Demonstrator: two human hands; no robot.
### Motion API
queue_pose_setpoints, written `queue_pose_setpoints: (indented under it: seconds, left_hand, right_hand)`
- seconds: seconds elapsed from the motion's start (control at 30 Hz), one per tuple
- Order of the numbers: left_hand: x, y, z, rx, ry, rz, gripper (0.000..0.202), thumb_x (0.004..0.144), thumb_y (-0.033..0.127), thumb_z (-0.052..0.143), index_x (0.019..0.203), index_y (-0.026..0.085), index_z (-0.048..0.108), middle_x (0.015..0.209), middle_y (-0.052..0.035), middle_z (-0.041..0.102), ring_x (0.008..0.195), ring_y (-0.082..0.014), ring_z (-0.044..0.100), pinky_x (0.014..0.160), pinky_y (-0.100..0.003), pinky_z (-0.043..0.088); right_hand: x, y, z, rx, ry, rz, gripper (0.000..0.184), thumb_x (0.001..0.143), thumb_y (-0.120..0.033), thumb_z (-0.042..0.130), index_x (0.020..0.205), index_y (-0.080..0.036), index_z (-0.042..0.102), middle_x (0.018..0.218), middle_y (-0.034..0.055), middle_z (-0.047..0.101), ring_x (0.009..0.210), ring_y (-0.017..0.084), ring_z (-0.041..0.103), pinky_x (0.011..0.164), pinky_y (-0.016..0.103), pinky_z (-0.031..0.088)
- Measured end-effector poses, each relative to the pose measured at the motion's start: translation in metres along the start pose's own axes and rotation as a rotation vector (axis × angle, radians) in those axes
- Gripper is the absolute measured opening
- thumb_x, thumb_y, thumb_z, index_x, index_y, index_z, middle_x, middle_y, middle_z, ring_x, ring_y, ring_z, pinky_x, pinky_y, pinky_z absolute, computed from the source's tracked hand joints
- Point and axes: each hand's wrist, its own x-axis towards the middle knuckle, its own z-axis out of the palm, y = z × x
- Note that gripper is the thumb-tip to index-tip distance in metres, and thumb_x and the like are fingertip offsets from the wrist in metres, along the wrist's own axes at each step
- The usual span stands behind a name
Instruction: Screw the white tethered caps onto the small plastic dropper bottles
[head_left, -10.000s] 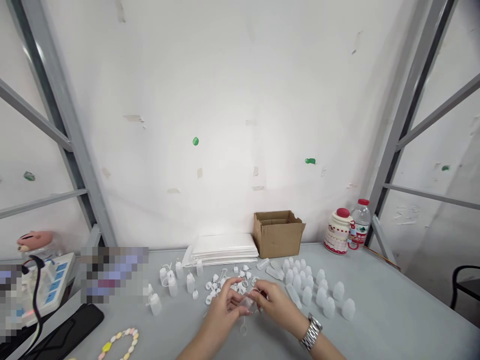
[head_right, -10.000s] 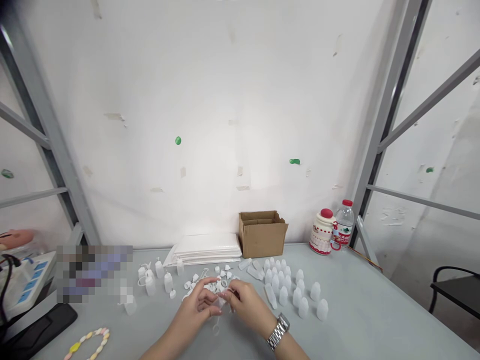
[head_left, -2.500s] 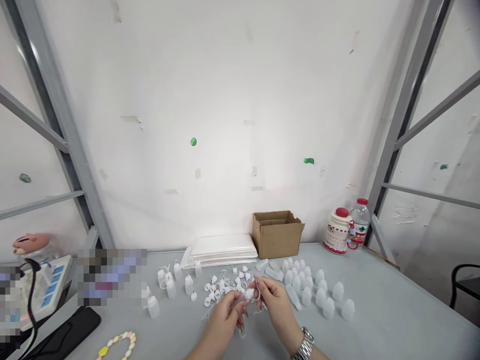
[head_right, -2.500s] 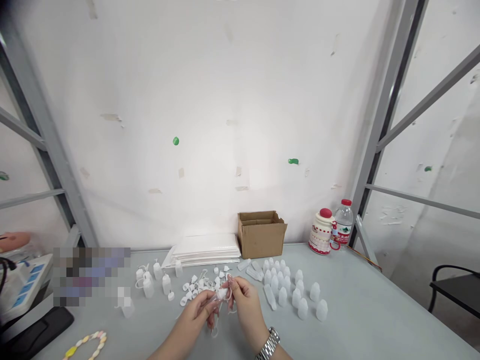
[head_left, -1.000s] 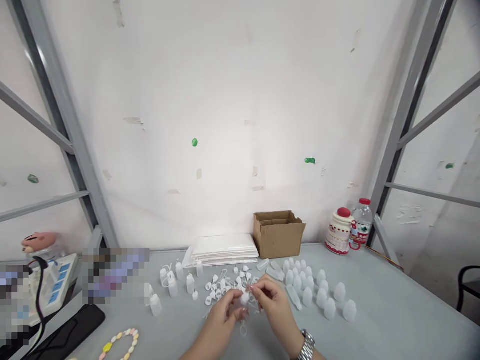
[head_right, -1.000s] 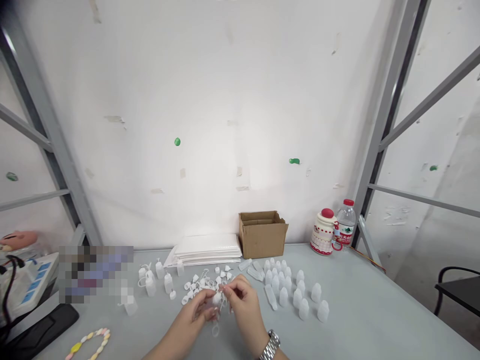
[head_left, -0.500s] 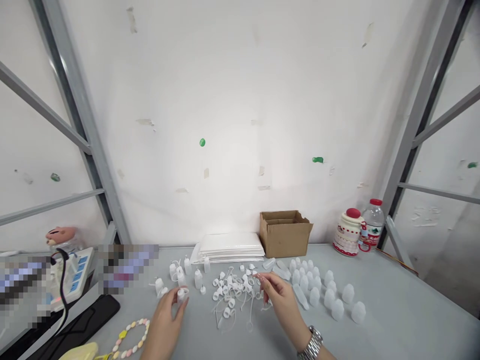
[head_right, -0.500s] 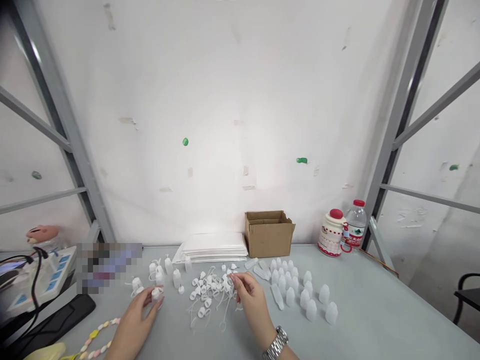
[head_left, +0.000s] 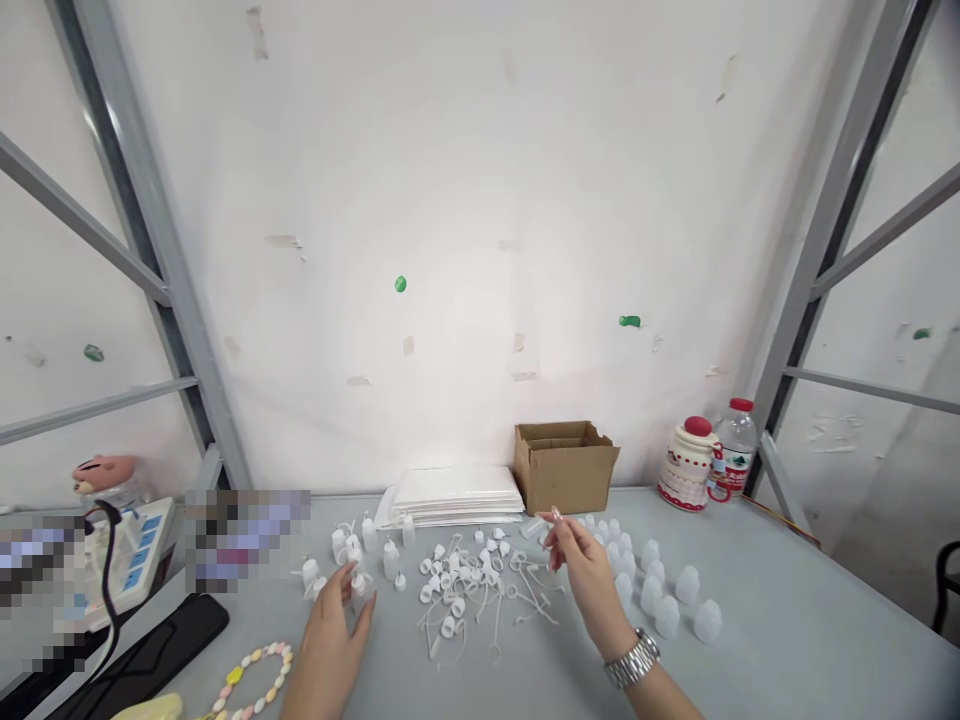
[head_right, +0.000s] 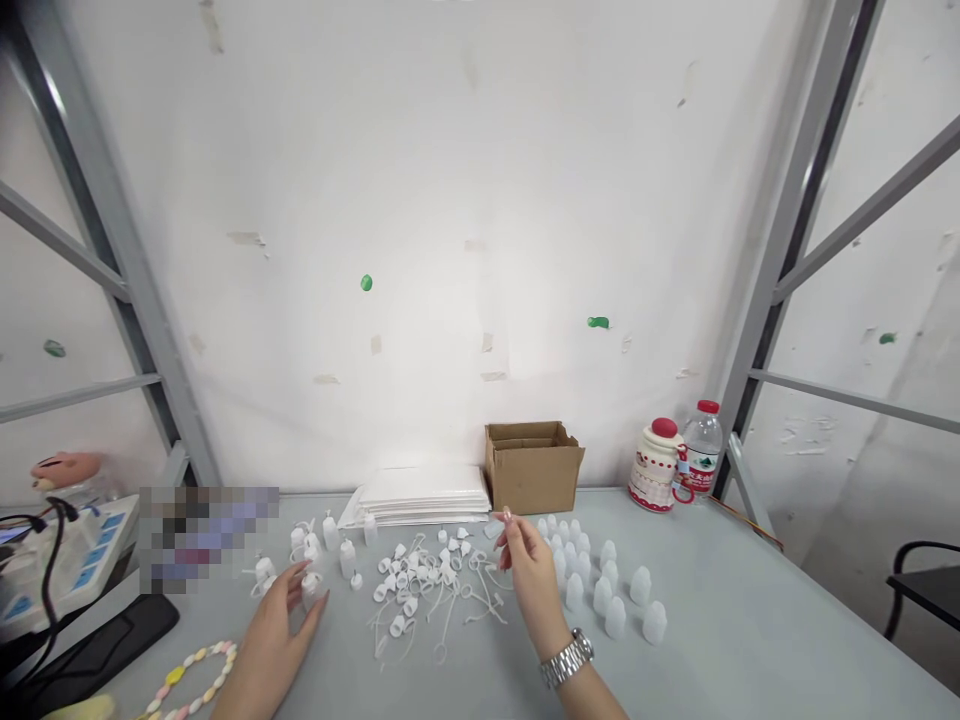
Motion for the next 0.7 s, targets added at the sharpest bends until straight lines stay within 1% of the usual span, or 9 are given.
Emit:
queue_pose_setpoints:
  seconds: [0.1,0.2,0.27,0.33,0.37,0.43,0.57,0.63,0.7]
  left_hand:
    - [-0.006,0.008,-0.005,0.079,0.063,0.064,0.052,0.077,0.044,0.039,0.119,0.014,0.035,0.110,-0.0155,0.053,0.103,-0.0299,0.053,0.087,-0.045,0.043]
    - [-0.016,0.020,-0.010,0.188,0.220,0.176,0.050,0.077,0.044,0.041,0.117,0.015,0.038,0.109,-0.0164,0.053,0.103,-0.0323,0.051,0.086,-0.048,0.041]
    - [-0.022,0.026,-0.011,0.230,0.345,0.290,0.044,0.077,0.040,0.043,0.115,0.017,0.042,0.110,-0.0161,0.053,0.102,-0.0319,0.050,0.086,-0.048,0.040]
    - [-0.027,0.031,-0.009,0.228,0.393,0.409,0.038,0.078,0.036,0.046,0.112,0.019,0.046,0.107,-0.0145,0.054,0.099,-0.0292,0.053,0.085,-0.044,0.041]
    - [-0.029,0.034,-0.007,0.217,0.366,0.456,0.036,0.078,0.034,0.046,0.110,0.019,0.048,0.105,-0.0134,0.056,0.096,-0.0275,0.054,0.084,-0.041,0.042]
    - [-0.031,0.043,-0.002,0.189,0.203,0.494,0.031,0.079,0.032,0.046,0.107,0.021,0.052,0.100,-0.0108,0.058,0.091,-0.0241,0.057,0.078,-0.035,0.045]
    - [-0.028,0.076,0.007,0.166,-0.257,0.342,0.024,0.079,0.027,0.041,0.096,0.023,0.057,0.092,-0.0064,0.060,0.085,-0.0209,0.059,0.071,-0.030,0.046]
    - [-0.023,0.095,0.011,0.166,-0.388,0.279,0.023,0.078,0.028,0.041,0.094,0.022,0.057,0.095,-0.0063,0.059,0.088,-0.0214,0.058,0.071,-0.030,0.044]
    - [-0.015,0.111,0.017,0.214,-0.441,0.269,0.022,0.075,0.027,0.044,0.092,0.021,0.057,0.095,-0.0073,0.058,0.091,-0.0234,0.056,0.073,-0.031,0.042]
  right_hand:
    - [0.010,-0.006,-0.014,-0.016,0.095,-0.025,0.045,0.075,-0.055,0.048,0.091,-0.015,0.062,0.059,-0.0016,0.051,0.047,0.011,0.045,0.045,0.023,0.039]
    - [0.021,-0.013,-0.031,-0.202,0.146,-0.065,0.043,0.078,-0.054,0.044,0.086,-0.016,0.061,0.057,-0.0022,0.050,0.045,0.012,0.045,0.043,0.023,0.037]
    - [0.025,-0.015,-0.040,-0.543,0.093,-0.082,0.038,0.081,-0.049,0.042,0.076,-0.016,0.061,0.055,-0.0008,0.054,0.047,0.013,0.049,0.045,0.023,0.037]
    - [0.023,-0.015,-0.044,-0.987,-0.013,-0.059,0.031,0.083,-0.038,0.043,0.069,-0.016,0.060,0.059,0.0033,0.061,0.055,0.016,0.057,0.048,0.024,0.038]
    - [0.020,-0.013,-0.044,-1.193,-0.061,-0.036,0.026,0.083,-0.031,0.044,0.069,-0.016,0.061,0.064,0.0060,0.064,0.060,0.018,0.060,0.050,0.024,0.039]
    - [0.010,-0.008,-0.040,-1.348,-0.087,-0.007,0.015,0.077,-0.015,0.049,0.071,-0.012,0.062,0.071,0.0136,0.068,0.067,0.024,0.064,0.053,0.027,0.041]
    - [-0.006,-0.001,-0.029,-1.499,-0.137,-0.036,0.031,0.076,0.003,0.036,0.079,-0.010,0.064,0.075,0.0181,0.069,0.071,0.028,0.067,0.054,0.029,0.044]
    - [-0.010,0.001,-0.027,-1.529,-0.151,-0.056,0.037,0.076,0.005,0.033,0.077,-0.011,0.065,0.074,0.0179,0.069,0.070,0.028,0.068,0.053,0.030,0.045]
    - [-0.011,0.003,-0.027,-1.507,-0.143,-0.081,0.036,0.075,0.006,0.034,0.072,-0.013,0.065,0.071,0.0167,0.070,0.067,0.027,0.068,0.052,0.030,0.046]
